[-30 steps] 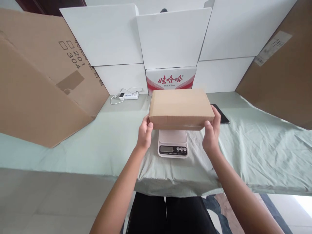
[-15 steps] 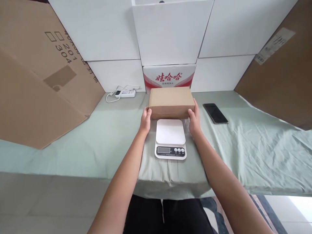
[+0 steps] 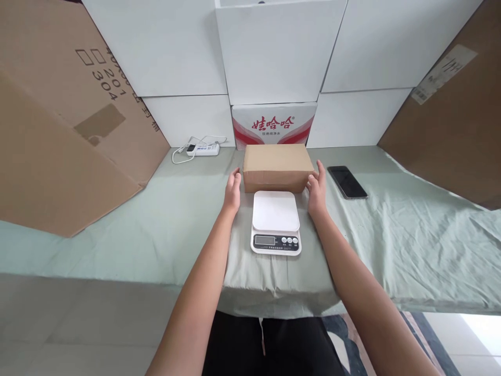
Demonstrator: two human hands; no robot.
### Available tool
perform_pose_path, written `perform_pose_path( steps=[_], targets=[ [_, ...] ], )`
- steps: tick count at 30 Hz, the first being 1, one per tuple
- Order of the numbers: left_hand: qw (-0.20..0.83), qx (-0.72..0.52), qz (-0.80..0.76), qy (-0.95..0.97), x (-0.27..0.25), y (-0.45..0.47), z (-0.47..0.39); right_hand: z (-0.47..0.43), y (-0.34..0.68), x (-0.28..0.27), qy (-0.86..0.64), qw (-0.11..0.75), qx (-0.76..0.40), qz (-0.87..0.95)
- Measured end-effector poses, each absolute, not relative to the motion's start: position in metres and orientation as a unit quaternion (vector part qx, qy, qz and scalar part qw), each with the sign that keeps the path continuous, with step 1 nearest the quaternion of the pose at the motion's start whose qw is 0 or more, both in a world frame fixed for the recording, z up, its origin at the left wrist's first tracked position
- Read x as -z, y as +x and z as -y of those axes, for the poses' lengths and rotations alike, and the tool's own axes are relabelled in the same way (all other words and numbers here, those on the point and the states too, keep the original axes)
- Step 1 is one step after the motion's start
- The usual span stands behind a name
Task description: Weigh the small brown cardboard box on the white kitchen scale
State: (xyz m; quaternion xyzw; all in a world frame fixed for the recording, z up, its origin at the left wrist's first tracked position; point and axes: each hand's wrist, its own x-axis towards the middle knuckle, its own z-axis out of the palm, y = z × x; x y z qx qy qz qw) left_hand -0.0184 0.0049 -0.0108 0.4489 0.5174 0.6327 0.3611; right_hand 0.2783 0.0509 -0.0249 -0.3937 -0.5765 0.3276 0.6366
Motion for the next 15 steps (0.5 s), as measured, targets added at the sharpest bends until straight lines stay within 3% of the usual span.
perform_pose_path(
  steps=[15],
  targets=[
    [0.394, -0.597, -0.503, 0.486, 0.004, -0.013, 0.010, -0.038, 0.272, 0.015, -0.410, 0.605, -0.409, 0.547]
  ],
)
